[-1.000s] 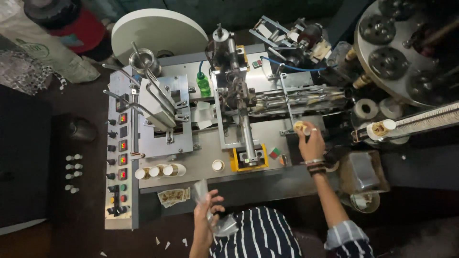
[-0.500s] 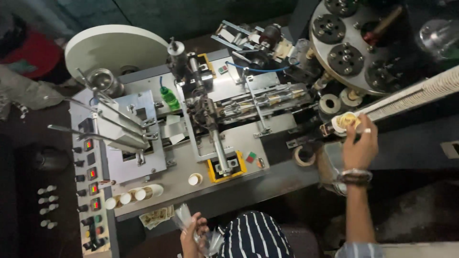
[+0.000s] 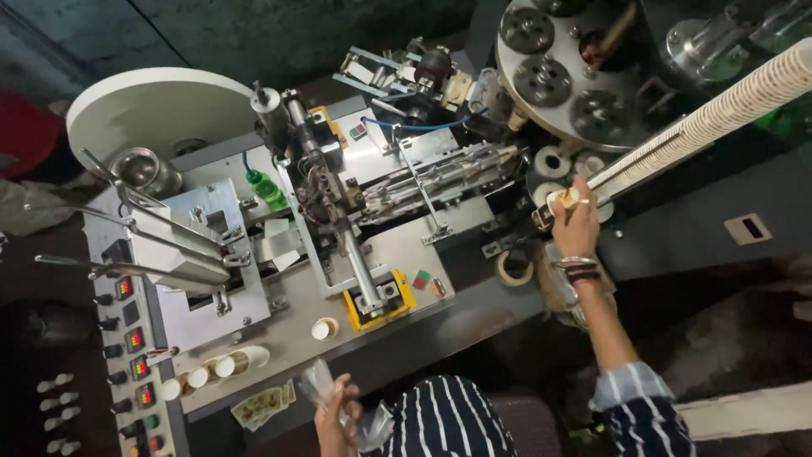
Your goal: The operator organizes stacks of manufactured paper cups and packages them into plastic bags.
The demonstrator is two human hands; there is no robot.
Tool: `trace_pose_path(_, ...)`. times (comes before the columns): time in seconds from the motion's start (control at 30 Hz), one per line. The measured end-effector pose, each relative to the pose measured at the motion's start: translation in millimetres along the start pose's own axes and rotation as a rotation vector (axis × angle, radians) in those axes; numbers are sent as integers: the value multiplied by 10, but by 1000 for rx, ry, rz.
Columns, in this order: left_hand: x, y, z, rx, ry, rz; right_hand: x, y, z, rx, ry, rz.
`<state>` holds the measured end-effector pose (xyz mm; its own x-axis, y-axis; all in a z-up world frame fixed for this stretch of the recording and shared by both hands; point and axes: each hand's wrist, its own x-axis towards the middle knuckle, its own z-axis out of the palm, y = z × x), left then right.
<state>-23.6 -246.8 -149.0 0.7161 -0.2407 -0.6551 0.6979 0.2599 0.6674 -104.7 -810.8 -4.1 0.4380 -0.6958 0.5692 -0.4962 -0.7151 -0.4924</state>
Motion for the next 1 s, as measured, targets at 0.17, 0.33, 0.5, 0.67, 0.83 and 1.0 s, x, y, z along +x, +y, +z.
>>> trace_pose_path(0.17,212,-302,-437,-50,-42,-97,226,-237,-797,92,176,-10)
trace_pose_path(0.33,930,-658,-945,-202,-259,-116,951,340,-1217,352,194,-4)
trace_pose_path(0.5,745,-520,-969,-377,-824,29,1517,583,-1339,574,-326,114)
trace_pose_path(0.67,215,-89,-641,58,-47,231,1919,283,-1791,379,-62,-178)
trace_pose_path(0.83,-19,172,-350,112,24,184,1409,-1189,-2099,367,-113,-187)
trace_pose_path(1.0,-464,839,208,107,28,258,172,-2231,-1445,568,-379,-281)
